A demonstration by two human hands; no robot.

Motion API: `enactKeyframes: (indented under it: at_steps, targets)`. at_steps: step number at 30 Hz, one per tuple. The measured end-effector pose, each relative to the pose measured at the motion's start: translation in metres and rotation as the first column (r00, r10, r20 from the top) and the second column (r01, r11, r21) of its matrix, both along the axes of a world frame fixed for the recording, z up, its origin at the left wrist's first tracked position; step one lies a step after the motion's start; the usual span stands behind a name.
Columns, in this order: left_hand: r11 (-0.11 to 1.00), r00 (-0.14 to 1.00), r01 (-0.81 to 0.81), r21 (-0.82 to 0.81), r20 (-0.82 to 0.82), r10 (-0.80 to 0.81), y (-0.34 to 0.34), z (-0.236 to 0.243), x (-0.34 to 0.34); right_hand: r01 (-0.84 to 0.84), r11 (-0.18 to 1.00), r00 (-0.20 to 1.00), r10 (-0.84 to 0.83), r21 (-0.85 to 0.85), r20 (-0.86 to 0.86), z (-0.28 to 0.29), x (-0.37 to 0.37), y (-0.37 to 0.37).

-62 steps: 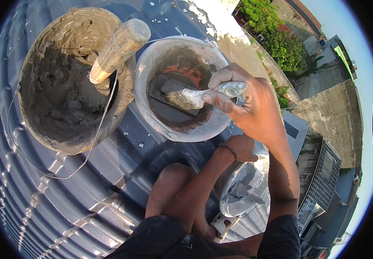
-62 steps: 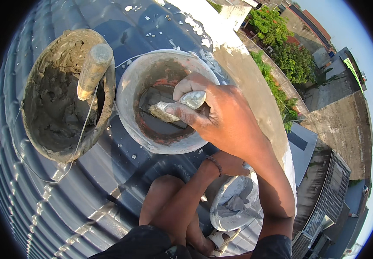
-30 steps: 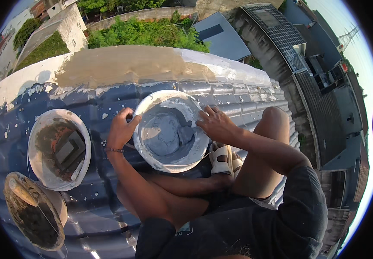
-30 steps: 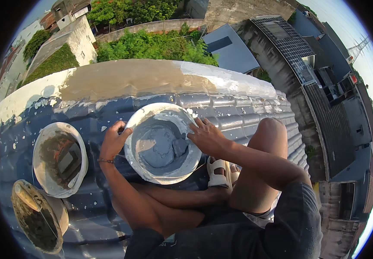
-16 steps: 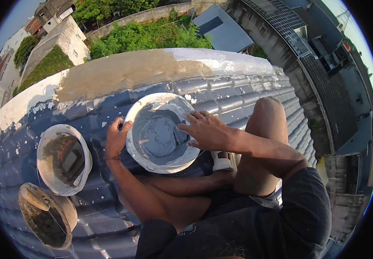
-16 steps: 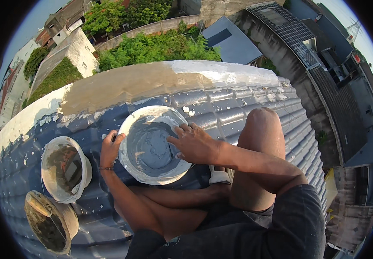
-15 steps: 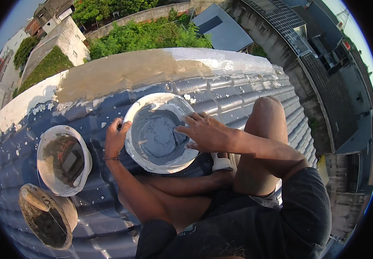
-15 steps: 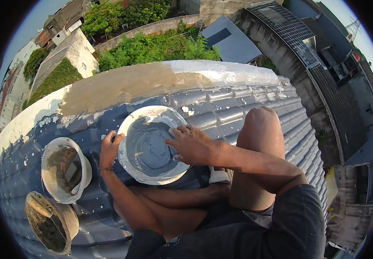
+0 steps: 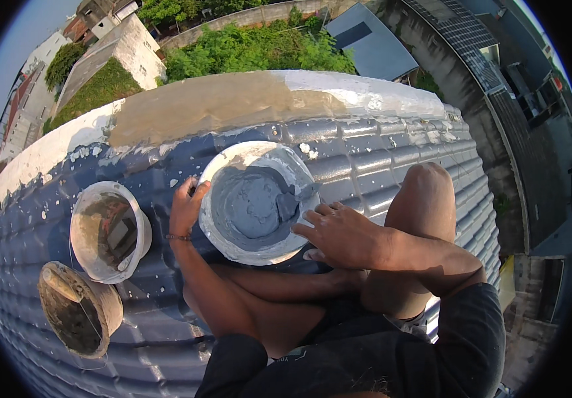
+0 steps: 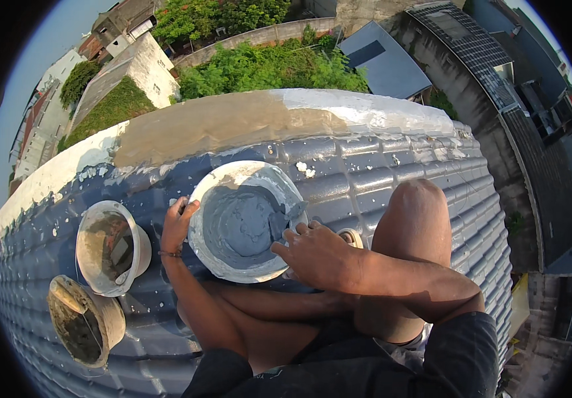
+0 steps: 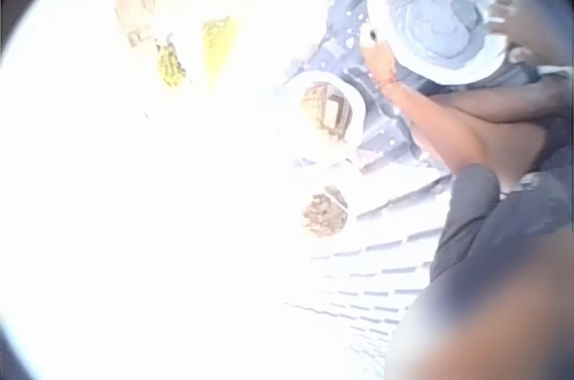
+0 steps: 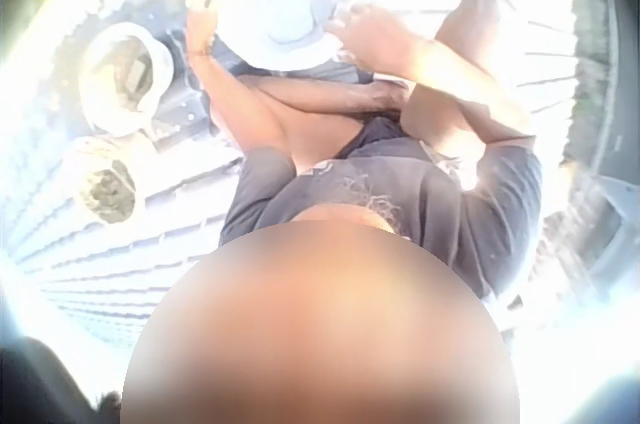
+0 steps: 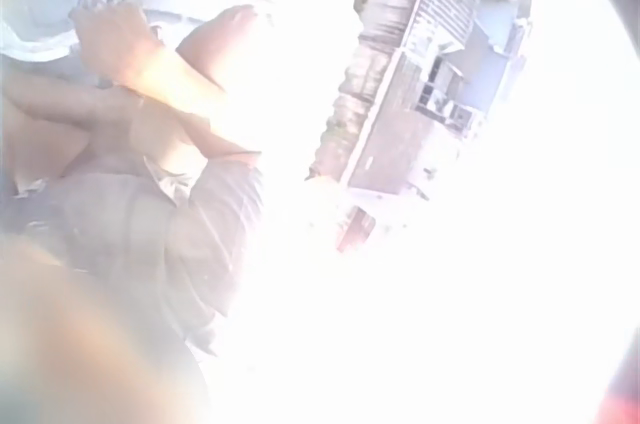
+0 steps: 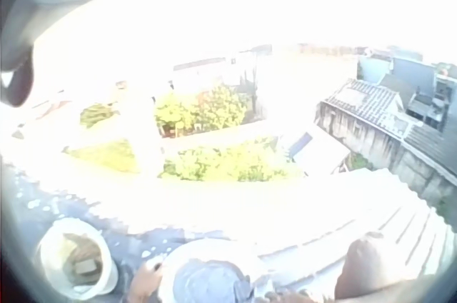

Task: Apply sealant or paint to the ridge of a tiled roof using a brush.

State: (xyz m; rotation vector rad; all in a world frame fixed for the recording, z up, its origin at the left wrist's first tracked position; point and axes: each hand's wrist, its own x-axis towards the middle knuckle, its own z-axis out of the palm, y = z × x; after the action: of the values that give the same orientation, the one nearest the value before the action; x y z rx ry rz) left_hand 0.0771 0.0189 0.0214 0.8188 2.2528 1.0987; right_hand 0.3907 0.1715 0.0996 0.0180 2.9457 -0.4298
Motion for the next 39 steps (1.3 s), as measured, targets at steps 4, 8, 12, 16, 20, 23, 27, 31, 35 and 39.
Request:
enactKeyframes:
  at_steps: [4, 8, 12, 16, 20, 23, 27, 31, 35, 39]
  targets:
    - [1.0, 1.0, -0.013, 0.018, -0.014, 0.013, 0.0, 0.0, 0.002, 0.003, 1.0, 0.999, -0.002, 0.014, -0.032, 0.001, 0.004, 0.004]
    - [0.999, 0.999, -0.012, 0.04, -0.032, 0.014, -0.001, -0.002, 0.002, 0.048, 0.998, 0.999, -0.048, 0.035, -0.001, 0.006, 0.006, 0.007]
    - [0.991, 0.999, -0.024, 0.13, 0.029, 0.02, 0.0, -0.005, 0.002, 0.028, 1.0, 0.992, -0.027, -0.008, 0.122, 0.01, 0.006, 0.008]
    - [0.979, 0.996, -0.018, 0.203, 0.093, -0.001, 0.0, -0.007, 0.002, 0.016, 1.0, 0.997, -0.015, -0.009, 0.073, 0.009, 0.007, 0.008]
    - [0.974, 0.992, -0.016, 0.226, 0.122, -0.012, 0.0, -0.008, 0.002, 0.019, 0.999, 0.999, -0.02, 0.032, 0.027, 0.006, 0.007, 0.009]
    - [0.979, 0.996, -0.009, 0.202, 0.089, -0.009, 0.0, -0.01, 0.0, 0.154, 0.972, 0.987, -0.159, 0.178, 0.011, 0.006, 0.001, 0.016]
    - [0.974, 0.998, 0.003, 0.228, 0.063, -0.018, -0.003, -0.013, -0.001, 0.542, 0.815, 0.825, -0.563, 0.205, 0.056, 0.003, -0.018, 0.044]
    - [0.972, 0.995, 0.028, 0.234, 0.087, -0.05, -0.008, -0.013, -0.003, 0.594, 0.785, 0.784, -0.614, 0.178, 0.091, -0.015, -0.027, 0.057]
    - [0.967, 0.994, 0.028, 0.253, 0.092, -0.053, -0.011, -0.011, -0.002, 0.577, 0.815, 0.811, -0.58, 0.062, 0.078, -0.041, -0.034, 0.059]
    - [0.975, 0.996, 0.032, 0.219, 0.075, -0.05, -0.014, -0.007, -0.002, 0.528, 0.842, 0.849, -0.524, -0.114, 0.065, -0.056, -0.05, 0.062]
